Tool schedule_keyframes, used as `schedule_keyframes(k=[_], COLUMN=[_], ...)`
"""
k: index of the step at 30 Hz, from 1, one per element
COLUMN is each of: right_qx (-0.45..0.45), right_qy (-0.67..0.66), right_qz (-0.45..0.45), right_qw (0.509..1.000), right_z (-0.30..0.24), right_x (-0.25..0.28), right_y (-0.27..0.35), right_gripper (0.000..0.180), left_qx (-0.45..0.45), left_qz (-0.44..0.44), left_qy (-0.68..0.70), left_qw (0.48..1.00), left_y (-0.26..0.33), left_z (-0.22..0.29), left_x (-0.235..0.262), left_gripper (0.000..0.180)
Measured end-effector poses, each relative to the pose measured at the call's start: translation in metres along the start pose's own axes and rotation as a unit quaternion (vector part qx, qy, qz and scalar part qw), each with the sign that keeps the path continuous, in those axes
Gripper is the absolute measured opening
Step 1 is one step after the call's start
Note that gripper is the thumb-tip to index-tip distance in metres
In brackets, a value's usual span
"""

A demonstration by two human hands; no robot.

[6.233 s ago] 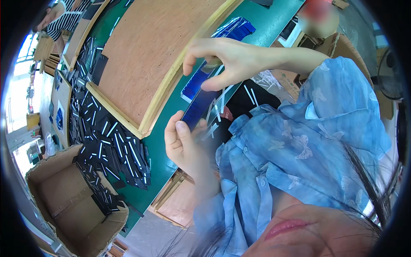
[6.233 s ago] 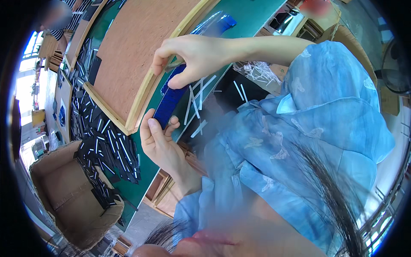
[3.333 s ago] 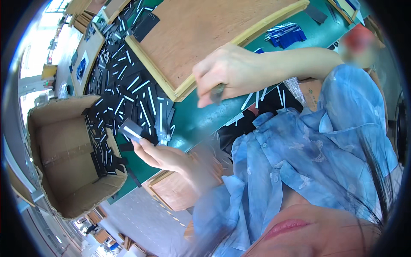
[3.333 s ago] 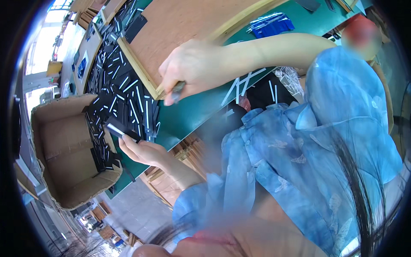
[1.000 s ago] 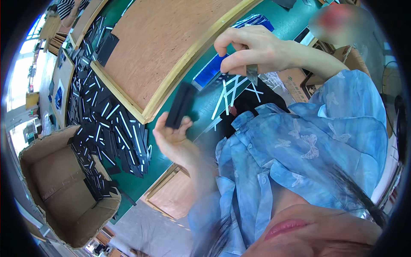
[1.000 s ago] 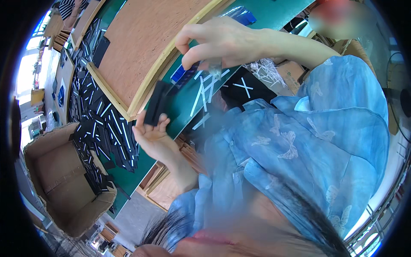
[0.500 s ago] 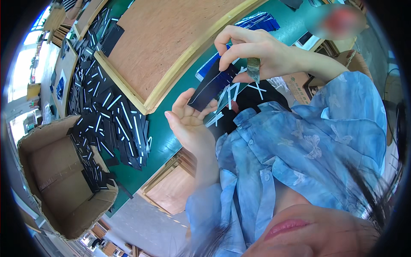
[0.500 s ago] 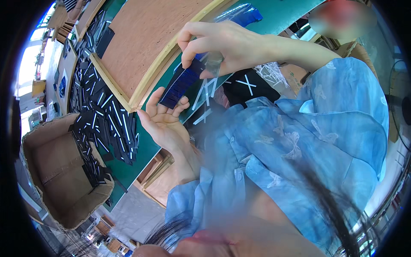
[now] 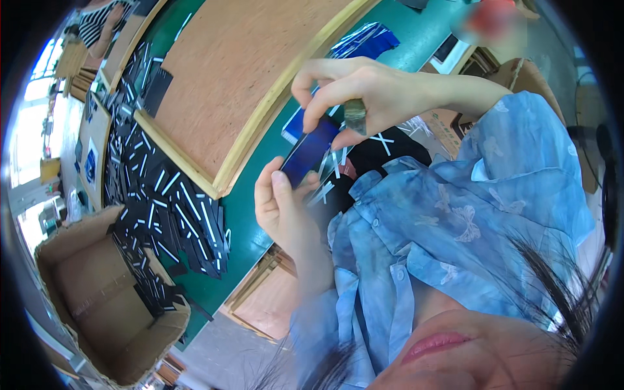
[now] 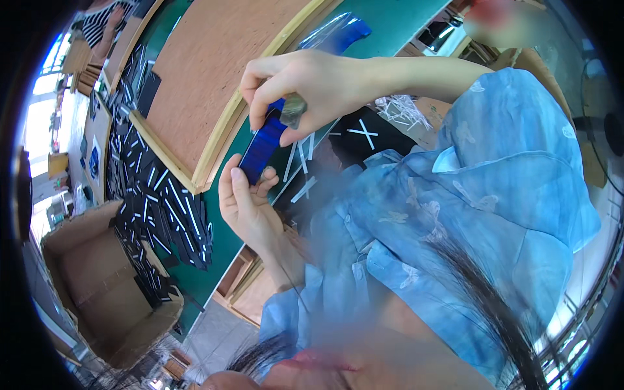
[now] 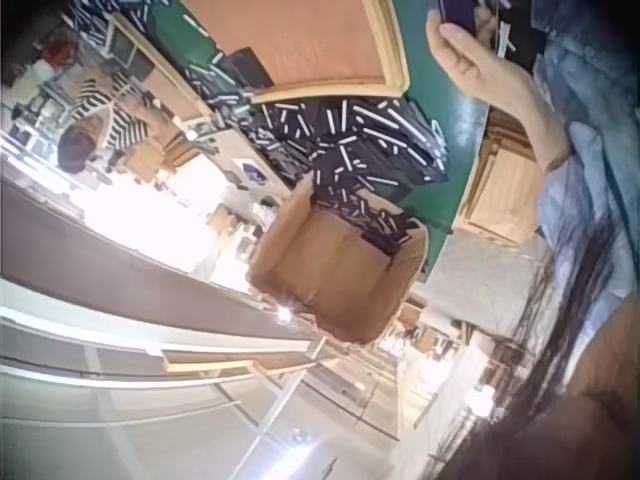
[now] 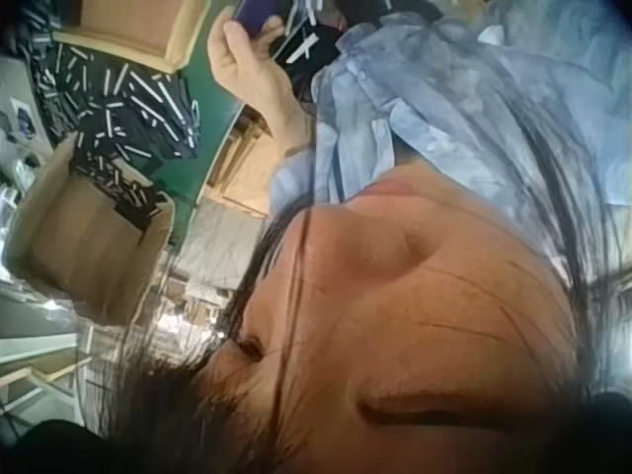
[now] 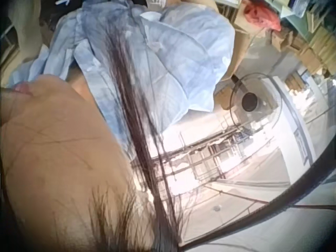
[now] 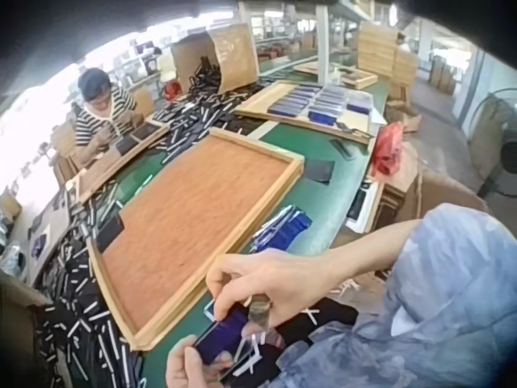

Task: Manually assembling and sorting transformer components by wrapping or fitting black cores with blue components and placing them in a tray.

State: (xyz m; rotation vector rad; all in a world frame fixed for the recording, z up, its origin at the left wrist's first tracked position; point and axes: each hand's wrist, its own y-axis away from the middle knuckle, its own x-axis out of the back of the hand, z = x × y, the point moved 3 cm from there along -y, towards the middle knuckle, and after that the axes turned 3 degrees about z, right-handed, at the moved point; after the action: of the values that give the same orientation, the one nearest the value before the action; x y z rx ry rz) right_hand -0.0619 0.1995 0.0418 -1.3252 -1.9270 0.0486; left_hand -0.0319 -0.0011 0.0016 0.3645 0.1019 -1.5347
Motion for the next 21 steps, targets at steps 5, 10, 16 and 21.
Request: schedule_keyframes(k=[5,10,16,21], right_qx=[-0.003,0.002,0.011,0.008], right_qy=[-0.031,-0.046,-0.067,-0.082], right_qz=[-0.003,0.004,0.01,0.011], right_qw=[1.0,0.999,0.998,0.997], right_z=[-0.002,-0.006,-0.005,-0.005], right_x=[-0.002,-0.003,-0.004,-0.007], right_y=[0.0,-0.002,-0.004,-0.008], right_gripper=[0.028,0.028,0.028,0.026], left_qx=[0.035,0.046,0.054,0.056], left_qz=[0.007,0.003,-0.013,-0.009], left_qy=[0.011,0.019,0.036,0.047], left_qw=[0.999,0.999,0.998,0.997], left_y=[0.001,-0.003,-0.005,-0.005], left_z=[0.002,0.001,0.001,0.001], left_x=[0.002,0.006,0.008,0.012], left_gripper=[0.029,0.029,0.029,0.029])
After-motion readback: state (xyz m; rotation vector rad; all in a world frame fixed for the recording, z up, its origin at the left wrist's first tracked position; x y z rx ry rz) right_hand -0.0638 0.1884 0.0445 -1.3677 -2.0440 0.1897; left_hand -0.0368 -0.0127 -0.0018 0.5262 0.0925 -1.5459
